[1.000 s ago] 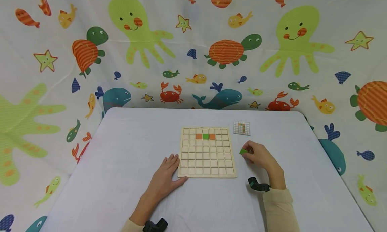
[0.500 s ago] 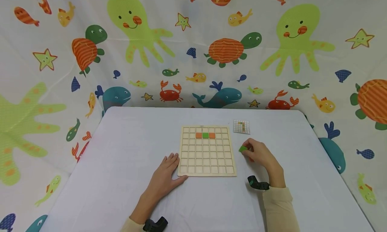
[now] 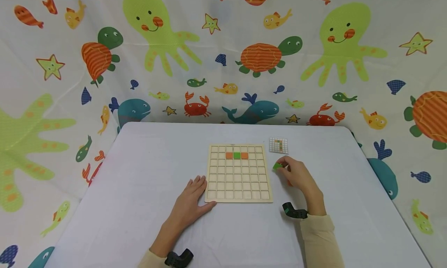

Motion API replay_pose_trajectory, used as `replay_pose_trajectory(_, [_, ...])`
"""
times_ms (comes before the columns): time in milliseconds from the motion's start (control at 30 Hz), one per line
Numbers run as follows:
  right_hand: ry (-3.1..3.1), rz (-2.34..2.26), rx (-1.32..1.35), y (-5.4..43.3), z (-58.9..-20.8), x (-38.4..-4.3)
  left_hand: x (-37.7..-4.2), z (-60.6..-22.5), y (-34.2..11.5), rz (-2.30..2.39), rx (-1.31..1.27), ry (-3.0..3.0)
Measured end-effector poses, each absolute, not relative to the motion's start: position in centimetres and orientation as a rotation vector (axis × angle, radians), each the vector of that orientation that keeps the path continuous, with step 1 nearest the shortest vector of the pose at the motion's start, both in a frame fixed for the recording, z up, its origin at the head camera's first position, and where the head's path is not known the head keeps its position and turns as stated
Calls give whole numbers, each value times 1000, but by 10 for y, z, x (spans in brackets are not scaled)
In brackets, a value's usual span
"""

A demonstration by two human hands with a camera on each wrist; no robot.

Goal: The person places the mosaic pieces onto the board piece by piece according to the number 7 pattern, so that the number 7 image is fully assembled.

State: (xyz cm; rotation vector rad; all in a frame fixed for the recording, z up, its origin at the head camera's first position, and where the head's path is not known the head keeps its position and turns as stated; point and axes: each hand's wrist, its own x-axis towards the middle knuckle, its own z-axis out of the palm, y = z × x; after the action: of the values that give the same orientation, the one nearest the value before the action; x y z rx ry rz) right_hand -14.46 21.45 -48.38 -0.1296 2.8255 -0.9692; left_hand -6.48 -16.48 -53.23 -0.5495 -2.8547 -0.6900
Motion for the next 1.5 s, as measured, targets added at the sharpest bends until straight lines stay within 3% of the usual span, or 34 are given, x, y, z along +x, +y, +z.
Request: replay_pose_trajectory(1500, [2906,-1079,-278,167,-483,-160,-65,-533,-165,-707,-538,-2868])
